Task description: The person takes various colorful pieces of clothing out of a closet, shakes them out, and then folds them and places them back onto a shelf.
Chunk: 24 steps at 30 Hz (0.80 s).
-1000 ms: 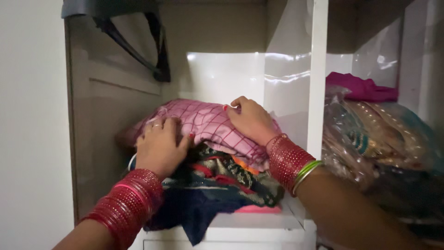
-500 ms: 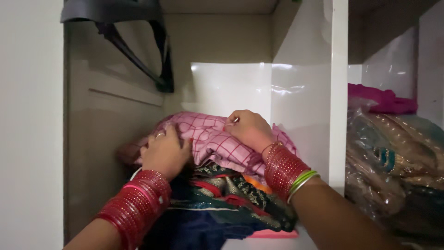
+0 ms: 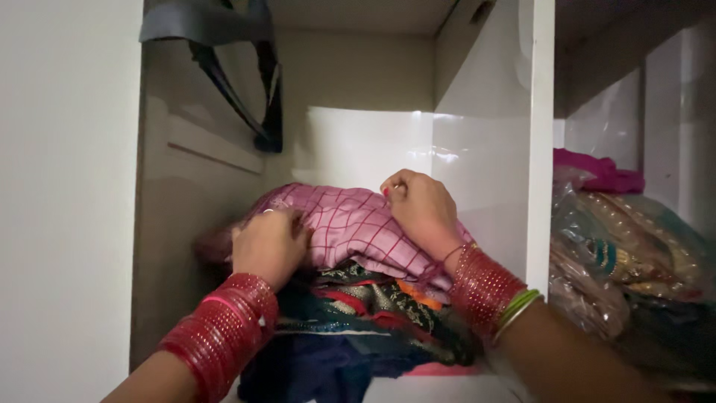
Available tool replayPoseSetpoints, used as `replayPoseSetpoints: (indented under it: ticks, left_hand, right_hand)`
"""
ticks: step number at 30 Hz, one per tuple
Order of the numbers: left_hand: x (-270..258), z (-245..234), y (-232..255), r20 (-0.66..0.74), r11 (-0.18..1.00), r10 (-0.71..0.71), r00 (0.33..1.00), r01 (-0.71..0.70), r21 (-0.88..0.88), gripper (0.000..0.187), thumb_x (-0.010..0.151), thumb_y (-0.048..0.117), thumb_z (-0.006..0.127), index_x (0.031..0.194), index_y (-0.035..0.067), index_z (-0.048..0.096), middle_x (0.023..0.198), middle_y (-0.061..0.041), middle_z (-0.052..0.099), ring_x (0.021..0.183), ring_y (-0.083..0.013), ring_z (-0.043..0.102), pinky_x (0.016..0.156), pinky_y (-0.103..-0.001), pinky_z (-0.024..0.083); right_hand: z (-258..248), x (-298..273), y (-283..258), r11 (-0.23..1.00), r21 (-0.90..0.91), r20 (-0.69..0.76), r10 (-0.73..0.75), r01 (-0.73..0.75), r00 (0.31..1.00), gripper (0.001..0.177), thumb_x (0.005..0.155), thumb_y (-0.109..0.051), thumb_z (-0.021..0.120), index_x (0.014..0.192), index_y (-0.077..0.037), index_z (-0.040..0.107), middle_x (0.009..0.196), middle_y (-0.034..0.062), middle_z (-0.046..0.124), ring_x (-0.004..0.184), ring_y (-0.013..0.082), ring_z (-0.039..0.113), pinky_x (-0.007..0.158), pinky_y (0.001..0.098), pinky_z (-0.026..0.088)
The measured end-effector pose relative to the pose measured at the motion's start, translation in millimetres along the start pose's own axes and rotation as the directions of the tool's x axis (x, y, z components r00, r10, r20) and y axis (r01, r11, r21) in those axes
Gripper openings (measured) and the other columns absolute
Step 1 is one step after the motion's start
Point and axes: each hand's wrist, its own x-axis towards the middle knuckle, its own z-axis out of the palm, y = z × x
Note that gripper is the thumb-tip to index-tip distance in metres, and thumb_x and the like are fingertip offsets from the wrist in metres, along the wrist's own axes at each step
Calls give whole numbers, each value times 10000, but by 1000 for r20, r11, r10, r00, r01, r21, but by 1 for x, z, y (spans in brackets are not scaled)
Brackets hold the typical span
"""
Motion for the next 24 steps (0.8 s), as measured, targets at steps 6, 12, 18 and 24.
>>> replayPoseSetpoints:
  ticks: [6, 12, 18, 24]
  left_hand:
    - [3, -19, 14, -72, 987, -21, 997, 9, -159, 252, 880, 341, 692, 971, 137, 808, 915, -216, 743, 908, -405, 713, 855, -485, 537]
    - [-2, -48, 27, -335, 882, 73, 939, -218, -417, 216, 918, 232, 665, 1001, 56, 759, 941, -223, 727, 878, -407, 697, 787, -481, 528]
    - [-9, -71, 40, -263, 790, 147, 954, -273, -549, 209, 968, 211, 617, 1084, 57, 697, 1000, -186, 723, 922, -367, 704, 793, -419, 537]
    - [-18, -72, 35, -263, 840, 186, 947, -292, -457, 248, 938, 271, 662, 1093, 91, 733, 1016, -166, 740, 972, -359, 695, 835, -422, 525]
  right_hand:
    - [-18, -9, -11, 995, 52, 129, -91, 85, 987, 269, 852, -333, 742, 1025, -129, 770, 945, 50, 796, 839, 187, 761, 799, 326, 583]
    - [-28, -15, -29, 835, 161, 33, -538, 527, 842, 643, 832, -367, 825, 1367, -84, 606, 1333, 165, 642, 1188, 350, 633, 981, 419, 494]
    - [-25, -17, -53, 776, 189, 8, -614, 602, 789, 472, 838, -323, 789, 1223, -76, 676, 1123, 154, 724, 1042, 328, 682, 904, 405, 523]
    - [-21, -34, -65, 961, 96, 49, -263, 258, 963, 211, 891, -273, 695, 1047, -159, 780, 758, 84, 743, 645, 240, 706, 629, 373, 533]
